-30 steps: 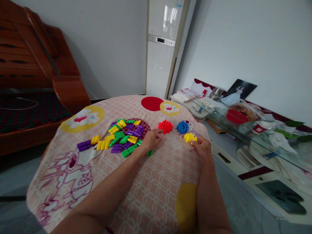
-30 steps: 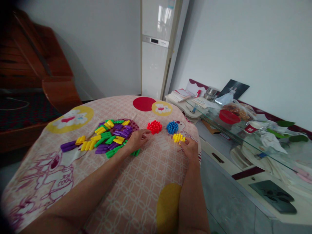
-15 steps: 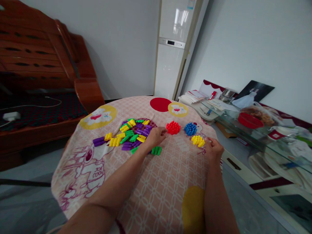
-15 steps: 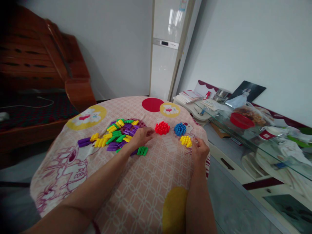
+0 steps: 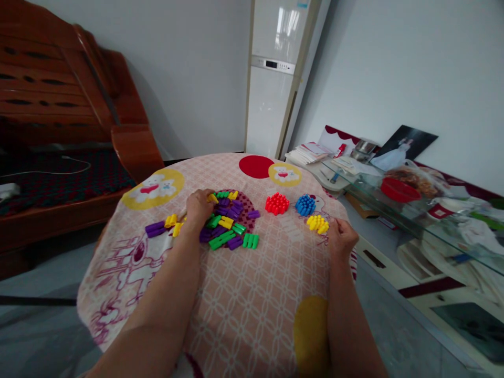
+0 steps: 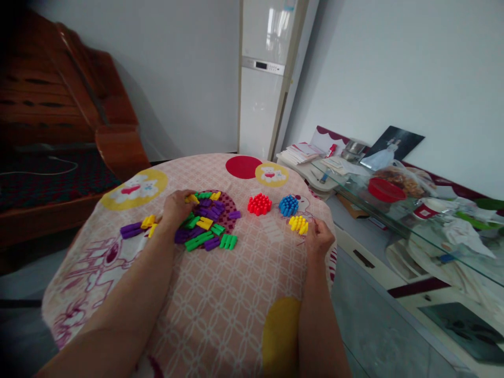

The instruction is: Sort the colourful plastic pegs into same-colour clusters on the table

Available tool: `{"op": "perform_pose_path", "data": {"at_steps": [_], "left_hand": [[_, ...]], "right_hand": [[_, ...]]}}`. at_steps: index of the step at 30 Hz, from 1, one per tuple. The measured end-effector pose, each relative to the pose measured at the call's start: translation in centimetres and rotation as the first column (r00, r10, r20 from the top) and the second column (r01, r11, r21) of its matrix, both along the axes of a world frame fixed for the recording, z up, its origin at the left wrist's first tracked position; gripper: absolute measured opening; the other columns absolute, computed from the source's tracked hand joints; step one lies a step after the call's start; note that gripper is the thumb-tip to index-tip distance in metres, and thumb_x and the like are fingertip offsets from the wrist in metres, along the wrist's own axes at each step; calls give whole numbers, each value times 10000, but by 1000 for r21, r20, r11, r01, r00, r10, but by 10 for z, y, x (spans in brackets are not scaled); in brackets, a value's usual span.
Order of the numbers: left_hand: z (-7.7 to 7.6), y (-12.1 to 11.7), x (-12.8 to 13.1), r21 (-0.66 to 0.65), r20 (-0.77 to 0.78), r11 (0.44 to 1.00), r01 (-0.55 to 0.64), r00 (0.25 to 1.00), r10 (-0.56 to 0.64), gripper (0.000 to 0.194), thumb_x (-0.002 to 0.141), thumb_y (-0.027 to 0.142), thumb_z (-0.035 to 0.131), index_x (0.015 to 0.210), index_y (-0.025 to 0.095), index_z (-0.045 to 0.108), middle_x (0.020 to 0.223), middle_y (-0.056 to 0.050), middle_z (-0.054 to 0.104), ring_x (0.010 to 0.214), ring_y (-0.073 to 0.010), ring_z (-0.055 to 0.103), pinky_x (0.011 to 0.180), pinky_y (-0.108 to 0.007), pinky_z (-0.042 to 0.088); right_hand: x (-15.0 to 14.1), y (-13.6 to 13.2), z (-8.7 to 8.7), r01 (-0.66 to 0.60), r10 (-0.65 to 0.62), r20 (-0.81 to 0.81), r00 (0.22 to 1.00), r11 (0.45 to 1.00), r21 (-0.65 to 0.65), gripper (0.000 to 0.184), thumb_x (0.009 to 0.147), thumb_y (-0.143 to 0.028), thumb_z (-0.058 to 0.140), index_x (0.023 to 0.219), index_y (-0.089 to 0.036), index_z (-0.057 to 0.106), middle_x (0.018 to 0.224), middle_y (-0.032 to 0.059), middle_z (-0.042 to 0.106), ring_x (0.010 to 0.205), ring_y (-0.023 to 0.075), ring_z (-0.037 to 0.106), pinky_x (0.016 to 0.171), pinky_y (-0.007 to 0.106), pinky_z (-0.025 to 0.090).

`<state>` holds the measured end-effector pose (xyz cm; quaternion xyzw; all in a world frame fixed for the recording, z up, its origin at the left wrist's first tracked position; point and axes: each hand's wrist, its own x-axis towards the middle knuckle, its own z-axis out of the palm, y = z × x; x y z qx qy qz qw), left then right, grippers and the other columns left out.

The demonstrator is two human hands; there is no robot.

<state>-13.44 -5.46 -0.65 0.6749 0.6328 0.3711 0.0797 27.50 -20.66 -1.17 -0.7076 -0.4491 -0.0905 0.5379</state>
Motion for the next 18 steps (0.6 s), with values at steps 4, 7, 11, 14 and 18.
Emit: {"op": "perform_pose_path", "data": {"at_steps": [4, 7, 11, 14, 18], "left_hand": [[18, -7, 3, 35, 5, 998, -54, 999, 54, 113, 701, 167, 717, 792, 159, 650, 757, -41, 635, 939, -254, 630, 898, -356, 470], [40, -16, 17, 60, 122, 998, -37, 992, 29, 147, 755, 196, 673, 885, 129, 666, 773, -25, 642, 844, -202, 628, 855, -350, 487], [53, -34, 68, 1, 600, 961, 276, 769, -221, 259, 767, 306, 676, 936, 110, 661, 784, -22, 676, 669, -127, 617, 685, -282, 529], [43, -51, 112, -105, 811, 814, 571, 523, -262, 408, 661, 426, 771, 886, 107, 653, 762, -30, 693, 603, -113, 614, 611, -258, 534], [28, -70, 143, -186, 881, 654, 733, 419, -220, 429, 613, 417, 813, 873, 109, 668, 822, -45, 715, 618, -97, 623, 613, -232, 536]], "right_hand": [[0, -2, 3, 85, -80, -74, 994, 995, 59, 437, 831, -475, 482, 844, -102, 710, 663, 57, 654, 615, 187, 580, 614, 284, 461], [-5, -1, 5, 89, -82, -97, 992, 993, 77, 436, 830, -487, 479, 833, -111, 701, 657, 53, 643, 616, 189, 579, 625, 295, 465], [-28, 2, 8, -102, 107, -140, 984, 994, 43, 457, 834, -508, 492, 928, -117, 708, 730, 65, 670, 668, 182, 602, 637, 283, 482], [-56, 4, 11, -393, 379, -185, 907, 919, -39, 448, 781, -495, 596, 1030, -142, 712, 707, 26, 650, 624, 153, 577, 599, 267, 478], [-84, 5, 15, -714, 639, -419, 645, 699, -32, 546, 735, -461, 680, 1196, -169, 651, 659, -26, 610, 521, 118, 548, 472, 231, 438]]}}
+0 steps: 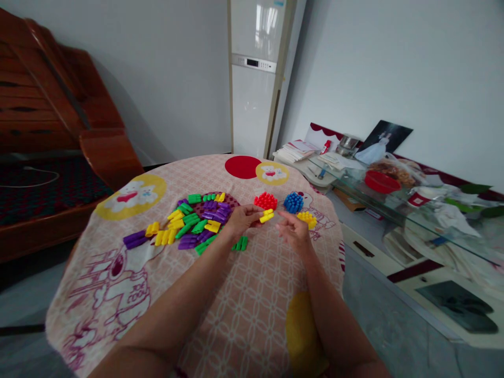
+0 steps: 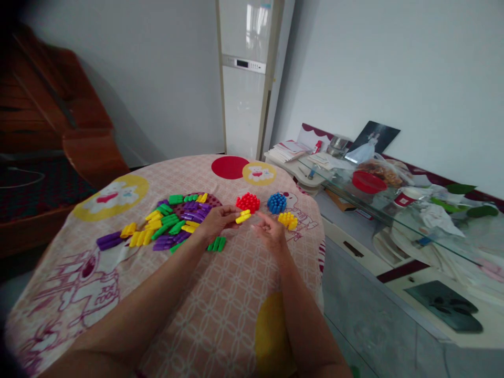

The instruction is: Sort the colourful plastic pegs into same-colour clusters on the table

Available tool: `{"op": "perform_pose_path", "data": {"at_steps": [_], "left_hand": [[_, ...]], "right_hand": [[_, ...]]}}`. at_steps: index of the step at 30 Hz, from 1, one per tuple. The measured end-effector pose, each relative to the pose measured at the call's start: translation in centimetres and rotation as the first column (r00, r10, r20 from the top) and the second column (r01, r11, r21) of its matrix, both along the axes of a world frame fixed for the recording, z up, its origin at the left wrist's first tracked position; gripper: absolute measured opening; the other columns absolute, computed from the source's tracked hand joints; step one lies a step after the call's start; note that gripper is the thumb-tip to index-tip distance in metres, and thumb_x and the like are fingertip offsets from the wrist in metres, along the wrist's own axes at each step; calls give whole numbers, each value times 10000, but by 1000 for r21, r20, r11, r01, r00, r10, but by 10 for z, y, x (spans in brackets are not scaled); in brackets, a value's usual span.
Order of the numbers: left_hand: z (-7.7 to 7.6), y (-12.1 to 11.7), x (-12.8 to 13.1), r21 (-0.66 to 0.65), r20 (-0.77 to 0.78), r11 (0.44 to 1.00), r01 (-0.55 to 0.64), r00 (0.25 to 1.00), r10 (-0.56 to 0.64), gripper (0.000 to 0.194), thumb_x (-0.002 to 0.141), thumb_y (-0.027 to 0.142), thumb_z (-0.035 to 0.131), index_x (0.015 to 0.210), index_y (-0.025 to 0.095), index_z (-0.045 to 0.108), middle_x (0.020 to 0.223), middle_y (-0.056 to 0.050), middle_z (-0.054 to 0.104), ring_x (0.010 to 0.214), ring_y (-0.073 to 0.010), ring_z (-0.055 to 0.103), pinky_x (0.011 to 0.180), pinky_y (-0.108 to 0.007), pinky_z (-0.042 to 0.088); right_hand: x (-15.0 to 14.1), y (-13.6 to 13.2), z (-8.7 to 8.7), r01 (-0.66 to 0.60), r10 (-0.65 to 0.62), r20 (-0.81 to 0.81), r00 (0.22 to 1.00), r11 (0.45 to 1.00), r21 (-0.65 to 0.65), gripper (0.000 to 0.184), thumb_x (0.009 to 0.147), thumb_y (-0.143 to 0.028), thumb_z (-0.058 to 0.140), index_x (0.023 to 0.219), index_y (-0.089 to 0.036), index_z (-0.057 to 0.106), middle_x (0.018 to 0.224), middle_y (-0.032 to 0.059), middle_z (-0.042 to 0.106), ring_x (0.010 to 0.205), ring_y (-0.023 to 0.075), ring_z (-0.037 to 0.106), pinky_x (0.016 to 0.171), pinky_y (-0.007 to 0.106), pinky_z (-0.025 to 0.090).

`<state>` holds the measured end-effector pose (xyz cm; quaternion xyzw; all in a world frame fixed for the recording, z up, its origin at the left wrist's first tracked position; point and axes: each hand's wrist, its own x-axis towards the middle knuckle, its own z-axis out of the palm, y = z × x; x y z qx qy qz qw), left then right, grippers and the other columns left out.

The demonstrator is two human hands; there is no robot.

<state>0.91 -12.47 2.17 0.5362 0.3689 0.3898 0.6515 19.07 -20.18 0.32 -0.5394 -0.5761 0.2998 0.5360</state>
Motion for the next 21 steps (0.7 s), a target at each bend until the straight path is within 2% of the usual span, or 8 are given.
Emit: {"op": "perform_pose_path", "data": {"at_steps": [2, 6, 9, 12, 14, 16, 19, 21], "left_hand": [[-2, -6, 3, -29, 8, 998, 57, 998, -57, 410, 621, 414, 814, 865, 114, 676, 839, -46, 721, 638, -96, 630, 631, -229, 541], [-1, -12, 3, -56, -7, 976, 209, 978, -210, 410, 647, 441, 803, 879, 121, 695, 824, -54, 723, 667, -108, 647, 638, -223, 537], [-3, -14, 4, -66, -35, 955, 288, 956, -291, 420, 668, 462, 788, 889, 117, 696, 787, -58, 717, 688, -121, 658, 628, -213, 527], [-8, -15, 8, -76, -70, 955, 287, 954, -292, 382, 692, 448, 773, 872, 121, 689, 778, -52, 717, 686, -113, 656, 627, -206, 527], [-12, -14, 9, -93, -77, 958, 271, 957, -278, 328, 715, 403, 763, 863, 122, 683, 767, -49, 714, 665, -101, 653, 635, -207, 530], [-14, -12, 9, -102, -64, 960, 260, 962, -267, 270, 737, 350, 749, 856, 119, 677, 756, -46, 710, 650, -93, 651, 645, -210, 534], [-14, -8, 6, -88, -56, 967, 238, 968, -243, 227, 750, 312, 737, 846, 115, 676, 761, -48, 710, 646, -89, 653, 639, -206, 536], [-14, -7, 5, -75, -61, 973, 218, 973, -223, 228, 748, 313, 739, 843, 114, 678, 766, -51, 713, 650, -92, 656, 642, -210, 542]], "right_hand": [[-7, 1, 1, -91, 86, -97, 992, 995, -49, 573, 728, -462, 686, 1223, -178, 630, 661, -28, 622, 503, 121, 566, 422, 220, 423], [-10, 3, 1, -177, 147, -235, 961, 978, -111, 573, 712, -492, 688, 1186, -177, 626, 665, -11, 661, 486, 136, 595, 381, 219, 434], [-10, 3, 1, -197, 154, -262, 953, 970, -145, 491, 680, -493, 713, 1043, -169, 650, 623, -15, 654, 443, 122, 567, 363, 205, 416], [-7, 2, 3, -163, 126, -211, 969, 972, -170, 394, 662, -481, 720, 894, -172, 640, 608, -20, 638, 427, 112, 541, 364, 204, 394], [1, 0, 3, -51, 37, -105, 994, 989, -138, 352, 670, -462, 708, 854, -172, 635, 610, -23, 622, 449, 111, 533, 400, 212, 401], [15, -3, 2, 152, -151, 39, 988, 987, -44, 318, 677, -442, 686, 836, -169, 645, 630, -14, 618, 512, 121, 546, 470, 228, 429], [41, -12, -2, 472, -478, 221, 850, 878, 83, 320, 676, -442, 641, 838, -167, 673, 679, 22, 650, 614, 162, 586, 578, 266, 458], [55, -19, -7, 596, -594, 344, 727, 795, 114, 330, 685, -449, 605, 847, -173, 687, 674, 36, 659, 623, 182, 586, 598, 284, 449]]}}
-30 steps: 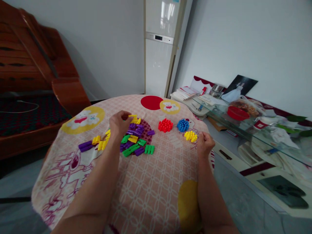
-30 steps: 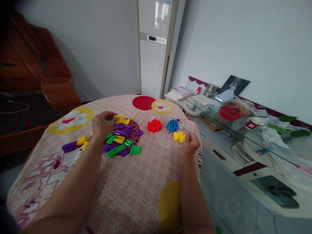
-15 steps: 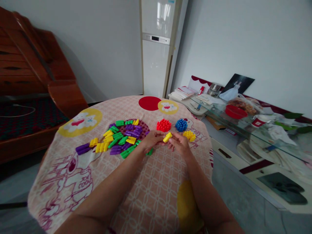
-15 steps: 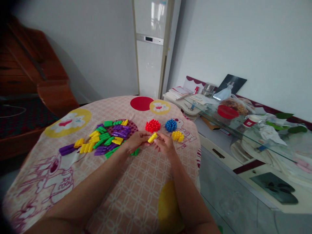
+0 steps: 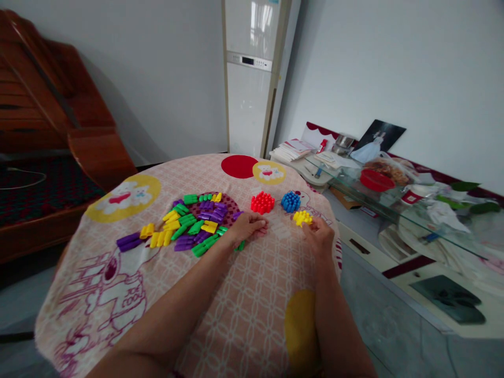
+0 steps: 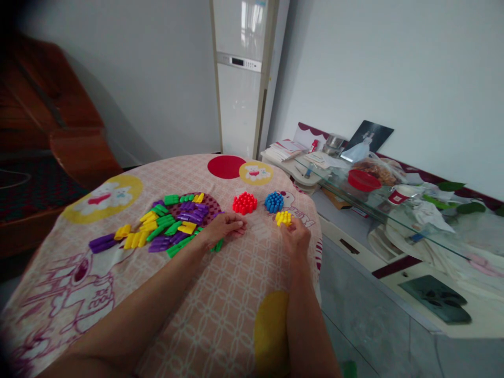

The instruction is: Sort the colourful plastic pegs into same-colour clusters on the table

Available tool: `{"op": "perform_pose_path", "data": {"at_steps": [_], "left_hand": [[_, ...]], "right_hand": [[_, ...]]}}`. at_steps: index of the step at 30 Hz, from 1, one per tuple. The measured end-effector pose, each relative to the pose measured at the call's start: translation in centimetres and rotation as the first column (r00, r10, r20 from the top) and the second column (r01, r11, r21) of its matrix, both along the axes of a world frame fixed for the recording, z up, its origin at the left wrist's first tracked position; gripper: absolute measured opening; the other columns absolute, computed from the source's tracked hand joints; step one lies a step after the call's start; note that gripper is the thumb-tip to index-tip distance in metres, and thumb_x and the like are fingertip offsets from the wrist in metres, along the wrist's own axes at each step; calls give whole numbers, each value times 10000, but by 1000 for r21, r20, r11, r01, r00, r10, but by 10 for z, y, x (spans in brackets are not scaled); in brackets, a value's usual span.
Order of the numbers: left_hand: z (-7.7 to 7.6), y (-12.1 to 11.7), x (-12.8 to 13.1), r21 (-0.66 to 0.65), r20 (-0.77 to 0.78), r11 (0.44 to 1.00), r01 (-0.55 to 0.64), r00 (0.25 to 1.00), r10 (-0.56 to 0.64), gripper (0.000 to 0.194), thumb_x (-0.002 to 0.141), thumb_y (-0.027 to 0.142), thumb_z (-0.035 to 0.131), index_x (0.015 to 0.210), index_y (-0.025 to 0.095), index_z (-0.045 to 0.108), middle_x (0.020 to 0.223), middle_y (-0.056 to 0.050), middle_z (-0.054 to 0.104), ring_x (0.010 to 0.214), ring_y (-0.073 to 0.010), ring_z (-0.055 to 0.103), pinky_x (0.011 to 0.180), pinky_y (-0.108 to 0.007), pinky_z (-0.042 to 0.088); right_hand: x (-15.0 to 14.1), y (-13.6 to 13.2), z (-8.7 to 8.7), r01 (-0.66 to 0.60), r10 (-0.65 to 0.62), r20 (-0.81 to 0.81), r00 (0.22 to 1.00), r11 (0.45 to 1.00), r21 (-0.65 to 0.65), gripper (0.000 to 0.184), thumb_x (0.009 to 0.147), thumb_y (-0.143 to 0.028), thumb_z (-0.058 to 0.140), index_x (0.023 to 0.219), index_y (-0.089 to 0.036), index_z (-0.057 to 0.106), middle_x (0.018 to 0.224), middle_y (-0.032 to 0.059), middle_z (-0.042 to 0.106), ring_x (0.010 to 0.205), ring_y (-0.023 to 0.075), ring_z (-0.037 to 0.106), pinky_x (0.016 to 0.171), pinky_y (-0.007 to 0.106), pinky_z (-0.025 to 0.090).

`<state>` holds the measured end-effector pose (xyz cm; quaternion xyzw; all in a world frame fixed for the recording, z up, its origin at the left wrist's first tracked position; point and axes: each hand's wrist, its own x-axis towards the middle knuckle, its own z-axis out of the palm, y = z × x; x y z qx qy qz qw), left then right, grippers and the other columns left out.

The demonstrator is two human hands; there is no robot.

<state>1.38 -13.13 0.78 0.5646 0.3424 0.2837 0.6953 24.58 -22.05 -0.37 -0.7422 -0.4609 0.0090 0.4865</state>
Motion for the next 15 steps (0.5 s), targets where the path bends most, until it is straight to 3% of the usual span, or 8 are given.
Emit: {"op": "perform_pose_path", "data": {"at_steps": [2, 5, 15], "left_hand": [[0, 1, -1, 3, 2, 1000, -14, 1000, 14, 233, 737, 316, 747, 835, 115, 682, 755, -49, 714, 649, -99, 660, 652, -222, 552], [1, 0, 0, 0, 11, 1000, -13, 1000, 13, 228, 723, 312, 759, 825, 120, 690, 747, -49, 718, 643, -105, 661, 658, -234, 560], [1, -1, -1, 21, -6, 1000, -10, 1000, 10, 170, 765, 272, 700, 848, 125, 689, 774, -48, 722, 661, -100, 659, 682, -237, 553]], "right_hand": [[8, -6, -5, 93, -85, 112, 990, 994, -66, 318, 705, -440, 570, 836, -178, 692, 665, 45, 660, 611, 187, 573, 600, 289, 431], [9, -9, -10, 144, -114, 201, 973, 979, -145, 318, 732, -419, 543, 855, -168, 694, 699, 68, 675, 625, 192, 575, 611, 290, 414], [10, -1, -14, 171, -127, 221, 967, 967, -191, 350, 739, -427, 536, 871, -142, 691, 790, 117, 706, 695, 222, 615, 655, 305, 427]]}}
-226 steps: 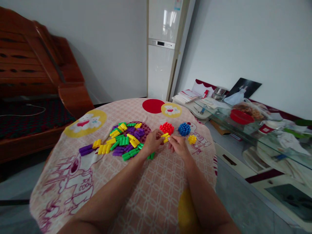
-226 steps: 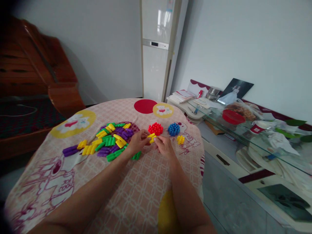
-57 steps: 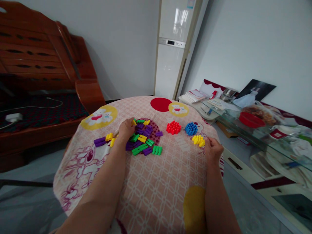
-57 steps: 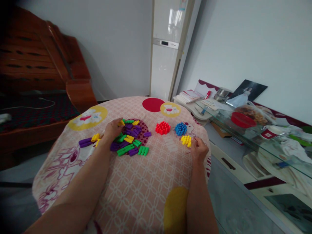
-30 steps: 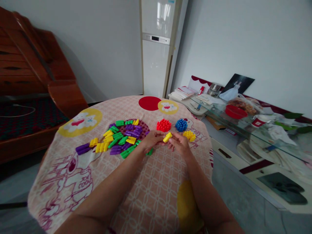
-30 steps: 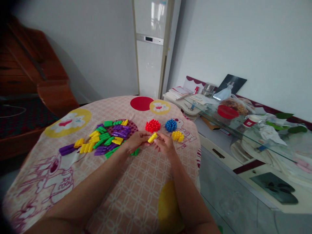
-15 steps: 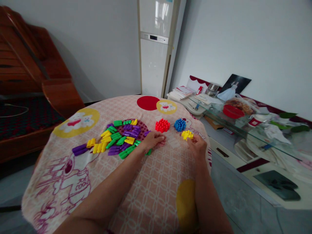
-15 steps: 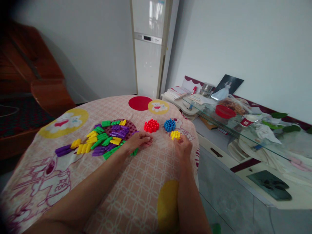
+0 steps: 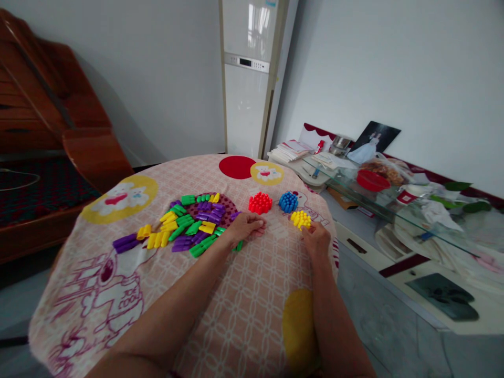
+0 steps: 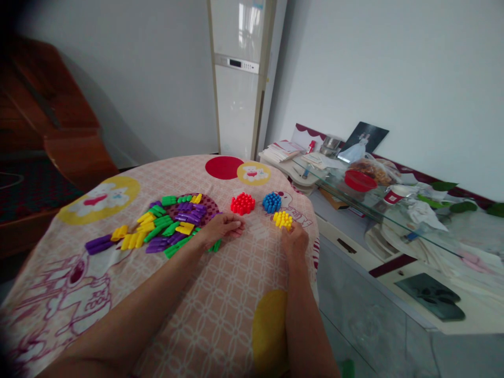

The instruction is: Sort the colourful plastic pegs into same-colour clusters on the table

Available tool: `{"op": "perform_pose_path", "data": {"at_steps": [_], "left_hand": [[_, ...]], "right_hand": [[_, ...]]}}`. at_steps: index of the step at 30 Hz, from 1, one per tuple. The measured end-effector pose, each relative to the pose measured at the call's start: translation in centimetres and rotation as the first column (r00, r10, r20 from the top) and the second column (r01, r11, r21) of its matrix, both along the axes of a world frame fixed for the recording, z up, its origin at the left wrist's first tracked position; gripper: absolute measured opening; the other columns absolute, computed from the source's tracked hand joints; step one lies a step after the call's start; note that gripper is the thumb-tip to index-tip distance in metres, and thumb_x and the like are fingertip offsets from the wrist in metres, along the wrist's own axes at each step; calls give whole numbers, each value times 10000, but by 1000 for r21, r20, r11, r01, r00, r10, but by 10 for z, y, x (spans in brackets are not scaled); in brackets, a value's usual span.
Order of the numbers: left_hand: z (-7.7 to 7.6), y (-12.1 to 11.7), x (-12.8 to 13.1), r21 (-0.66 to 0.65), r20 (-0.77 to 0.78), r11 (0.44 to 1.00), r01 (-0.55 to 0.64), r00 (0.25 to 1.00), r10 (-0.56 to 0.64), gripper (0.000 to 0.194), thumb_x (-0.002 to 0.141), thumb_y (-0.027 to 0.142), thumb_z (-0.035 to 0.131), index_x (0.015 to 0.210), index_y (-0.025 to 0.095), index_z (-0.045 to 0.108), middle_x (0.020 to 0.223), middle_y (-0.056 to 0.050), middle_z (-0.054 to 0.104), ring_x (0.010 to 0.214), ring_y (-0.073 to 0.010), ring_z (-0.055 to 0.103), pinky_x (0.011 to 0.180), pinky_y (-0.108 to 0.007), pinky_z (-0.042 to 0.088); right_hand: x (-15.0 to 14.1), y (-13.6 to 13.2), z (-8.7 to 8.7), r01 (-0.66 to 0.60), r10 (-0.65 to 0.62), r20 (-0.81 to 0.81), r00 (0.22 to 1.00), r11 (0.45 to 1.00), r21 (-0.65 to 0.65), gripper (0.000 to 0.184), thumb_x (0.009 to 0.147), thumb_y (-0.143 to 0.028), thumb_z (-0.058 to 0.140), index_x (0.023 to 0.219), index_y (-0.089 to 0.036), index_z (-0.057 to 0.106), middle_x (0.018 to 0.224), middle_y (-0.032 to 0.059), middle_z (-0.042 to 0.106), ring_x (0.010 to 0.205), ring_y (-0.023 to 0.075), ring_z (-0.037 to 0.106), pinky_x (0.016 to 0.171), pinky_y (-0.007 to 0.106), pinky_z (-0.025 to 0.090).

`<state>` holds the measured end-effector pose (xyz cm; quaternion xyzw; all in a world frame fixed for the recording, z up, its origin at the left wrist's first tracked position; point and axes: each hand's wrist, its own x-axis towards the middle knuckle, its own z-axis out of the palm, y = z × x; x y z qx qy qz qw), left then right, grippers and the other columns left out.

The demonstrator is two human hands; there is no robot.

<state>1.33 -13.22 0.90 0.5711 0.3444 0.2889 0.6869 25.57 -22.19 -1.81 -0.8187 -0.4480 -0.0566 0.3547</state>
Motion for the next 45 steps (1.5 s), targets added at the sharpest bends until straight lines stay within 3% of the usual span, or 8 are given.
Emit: {"op": "perform_pose_path", "data": {"at_steps": [7, 11, 17, 22, 26, 31, 37, 45], "left_hand": [[6, 12, -11, 157, -83, 987, -32, 995, 46, 124, 772, 210, 621, 833, 118, 675, 700, -29, 695, 618, -106, 642, 646, -238, 539], [17, 21, -28, 517, -272, 852, -79, 929, 251, 164, 769, 199, 572, 856, 124, 690, 683, -30, 692, 621, -131, 636, 641, -246, 519], [38, 39, -79, 803, -430, 594, -47, 644, 632, 259, 777, 217, 555, 957, 145, 726, 920, -75, 744, 834, -183, 664, 780, -265, 504], [38, 56, -170, 779, -571, 609, -149, 232, 787, 333, 800, 304, 570, 1067, 165, 714, 1002, -100, 737, 935, -243, 662, 816, -306, 505], [20, 61, -231, 631, -762, 751, -195, 26, 647, 295, 812, 339, 559, 945, 155, 746, 1023, -152, 725, 961, -304, 661, 794, -358, 521], [7, 63, -243, 563, -812, 808, -173, 65, 580, 213, 759, 303, 608, 855, 181, 754, 930, -120, 742, 899, -280, 684, 739, -310, 535], [10, 61, -214, 411, -773, 861, -298, 387, 503, 308, 800, 324, 584, 1055, 188, 690, 879, -56, 738, 647, -160, 671, 557, -206, 517], [22, 55, -158, 381, -780, 924, -36, 523, 342, 264, 810, 348, 586, 977, 197, 724, 760, -26, 707, 598, -155, 644, 545, -213, 478]], "right_hand": [[3, -4, -3, 19, -17, -18, 1000, 991, 133, 378, 770, -471, 548, 892, -148, 701, 741, 97, 701, 658, 206, 608, 627, 287, 430], [-2, -7, -1, -20, 15, 16, 1000, 951, 310, 403, 817, -501, 510, 810, -144, 695, 670, 80, 678, 619, 187, 592, 610, 273, 428], [-5, -9, -2, -160, 130, 106, 986, 916, 368, 375, 853, -453, 512, 724, -141, 673, 617, 55, 648, 558, 152, 561, 577, 248, 403], [-6, -10, -2, -183, 141, 133, 981, 903, 389, 352, 856, -421, 525, 706, -139, 673, 590, 47, 630, 536, 145, 547, 559, 243, 393], [-7, -9, -3, -179, 125, 158, 979, 903, 391, 357, 853, -429, 523, 723, -139, 686, 606, 55, 650, 551, 150, 556, 566, 244, 404], [-4, -8, -7, -190, 137, 164, 977, 905, 380, 356, 853, -432, 534, 725, -139, 689, 600, 45, 641, 547, 146, 552, 563, 241, 408], [-5, -7, -8, -181, 134, 149, 980, 910, 373, 354, 849, -434, 535, 723, -141, 689, 596, 41, 633, 552, 148, 543, 567, 244, 404], [-8, -8, -5, -187, 139, 151, 979, 908, 376, 344, 844, -425, 537, 719, -141, 686, 598, 45, 639, 543, 143, 544, 558, 240, 396]]}}
